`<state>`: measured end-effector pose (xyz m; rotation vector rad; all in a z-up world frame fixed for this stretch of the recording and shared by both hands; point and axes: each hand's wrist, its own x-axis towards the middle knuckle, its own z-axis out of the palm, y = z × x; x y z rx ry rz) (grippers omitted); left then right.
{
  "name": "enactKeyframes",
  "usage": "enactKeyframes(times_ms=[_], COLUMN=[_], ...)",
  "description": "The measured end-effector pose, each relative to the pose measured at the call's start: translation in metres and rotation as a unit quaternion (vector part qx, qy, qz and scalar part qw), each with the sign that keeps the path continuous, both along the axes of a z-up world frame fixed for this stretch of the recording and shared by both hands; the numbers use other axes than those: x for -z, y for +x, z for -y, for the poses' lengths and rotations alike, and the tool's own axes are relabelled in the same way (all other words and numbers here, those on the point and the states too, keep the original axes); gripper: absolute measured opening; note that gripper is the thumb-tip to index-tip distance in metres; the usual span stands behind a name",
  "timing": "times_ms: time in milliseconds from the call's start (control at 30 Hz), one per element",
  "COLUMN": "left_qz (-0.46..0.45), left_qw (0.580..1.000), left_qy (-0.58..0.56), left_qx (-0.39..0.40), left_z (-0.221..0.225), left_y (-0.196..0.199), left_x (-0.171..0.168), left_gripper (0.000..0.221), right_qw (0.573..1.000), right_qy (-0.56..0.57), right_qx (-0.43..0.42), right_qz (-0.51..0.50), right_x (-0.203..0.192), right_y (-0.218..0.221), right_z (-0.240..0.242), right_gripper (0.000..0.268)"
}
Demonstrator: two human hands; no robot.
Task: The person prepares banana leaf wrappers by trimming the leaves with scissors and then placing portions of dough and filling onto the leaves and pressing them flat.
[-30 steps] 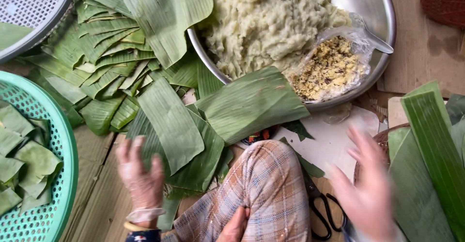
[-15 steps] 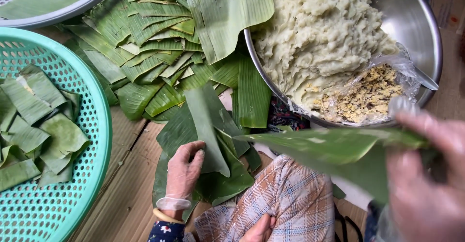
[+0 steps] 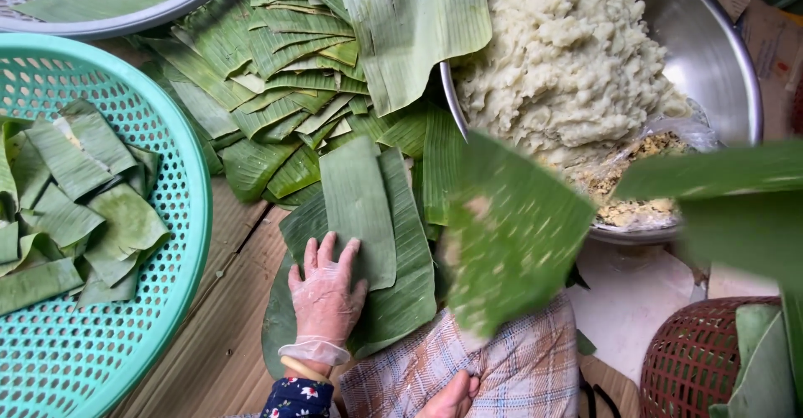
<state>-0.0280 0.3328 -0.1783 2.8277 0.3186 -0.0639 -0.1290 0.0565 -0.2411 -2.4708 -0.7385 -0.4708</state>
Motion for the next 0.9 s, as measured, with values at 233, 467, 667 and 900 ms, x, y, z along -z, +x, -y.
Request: enactKeyframes(times_ms=[233, 467, 667, 900], left_qz=[0.024, -0.119, -0.206, -0.042], left_qw=[0.898, 0.583, 0.674, 0.891], left_qy=[-0.419, -0.750, -0.674, -0.372], left_qx=[-0.128, -0.288, -0.221, -0.256], left_z=[-0.013, -0.055, -0.066, -0.097], left_y=[0.018, 0.029, 0.034, 0.033], left_x=[-0.071, -0.089, -0.048, -0.026], left_gripper=[0.033, 0.100, 0.060, 0.043], right_qw=[0.987, 0.860, 0.905, 0.952], right_qy=[-0.015, -0.205, -0.022, -0.247], right_qx=[-0.147, -0.371, -0.250, -0.061], right_qz=[0.068, -0.285, -0.342, -0.172], right_x=[-0.032, -0.198, -0.209, -0.142], right_y=[-0.028, 0.110, 0.178, 0.247], right_z=[-0.029, -0.131, -0.092, -0.067], right_gripper=[0.032, 0.074, 0.040, 0.058])
